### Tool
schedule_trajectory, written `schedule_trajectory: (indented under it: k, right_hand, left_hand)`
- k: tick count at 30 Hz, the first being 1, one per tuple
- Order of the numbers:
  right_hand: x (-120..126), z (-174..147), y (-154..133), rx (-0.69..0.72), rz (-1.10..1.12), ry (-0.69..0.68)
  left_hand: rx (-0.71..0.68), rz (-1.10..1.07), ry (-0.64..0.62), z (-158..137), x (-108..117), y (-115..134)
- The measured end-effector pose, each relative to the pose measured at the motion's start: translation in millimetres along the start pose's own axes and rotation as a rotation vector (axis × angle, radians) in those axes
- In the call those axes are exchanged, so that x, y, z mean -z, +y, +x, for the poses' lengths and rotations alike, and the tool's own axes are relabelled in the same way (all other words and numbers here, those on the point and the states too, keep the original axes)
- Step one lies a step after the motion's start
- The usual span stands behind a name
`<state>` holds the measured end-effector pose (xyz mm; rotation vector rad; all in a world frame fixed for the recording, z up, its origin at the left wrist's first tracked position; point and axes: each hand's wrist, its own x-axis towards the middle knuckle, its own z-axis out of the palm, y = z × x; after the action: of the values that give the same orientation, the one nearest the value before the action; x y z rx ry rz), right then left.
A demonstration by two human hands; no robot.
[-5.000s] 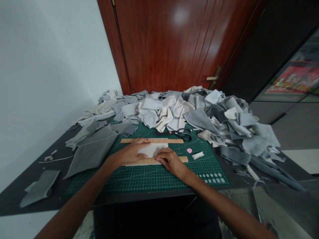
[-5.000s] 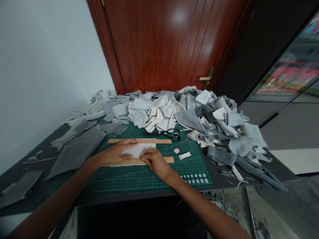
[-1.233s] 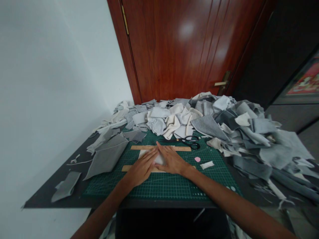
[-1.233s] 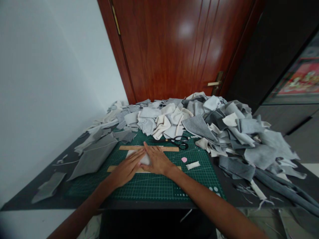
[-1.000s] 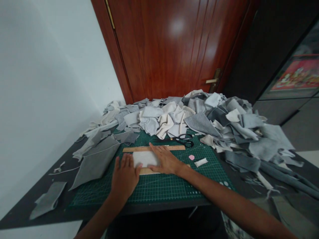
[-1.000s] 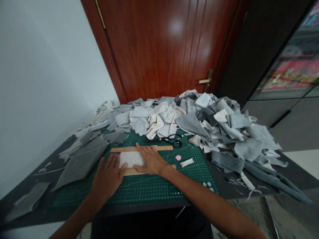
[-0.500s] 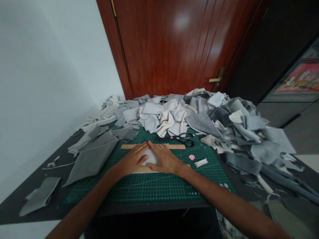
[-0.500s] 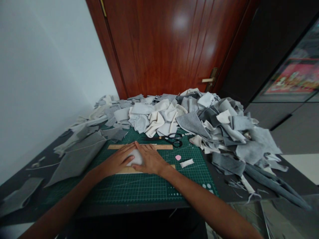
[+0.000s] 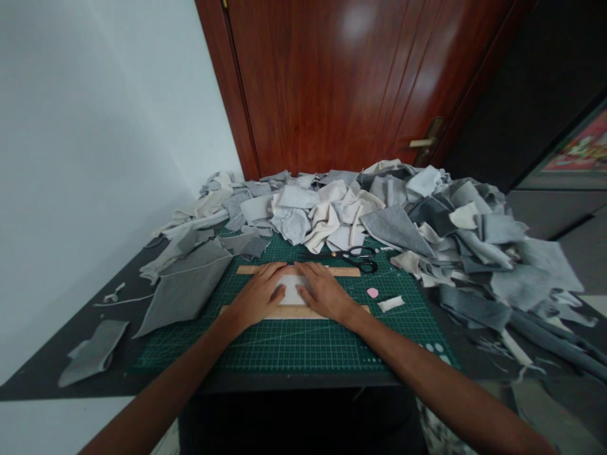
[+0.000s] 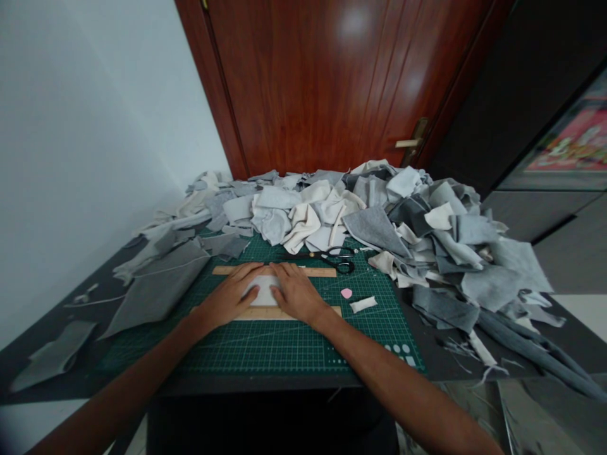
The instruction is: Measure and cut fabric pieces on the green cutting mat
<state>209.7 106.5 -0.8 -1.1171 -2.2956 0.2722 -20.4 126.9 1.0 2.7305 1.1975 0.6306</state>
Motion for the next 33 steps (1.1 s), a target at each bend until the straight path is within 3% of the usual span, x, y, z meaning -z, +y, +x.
schedule_trajectory:
  k: [8,18,33]
  right_hand:
    - [0,3,-1,-0.070,-0.091,0.013]
    - [-1,2,-2,-0.061,-0.139,0.006]
    - [-5,13,11,-0.095,-0.070,0.013]
  left_hand:
    - [0.010,0.048,0.027,0,5,7]
    - [-0.004,0.038,-0.009,2,6,9]
    - [0.020,0.058,-0.027,4,9,19]
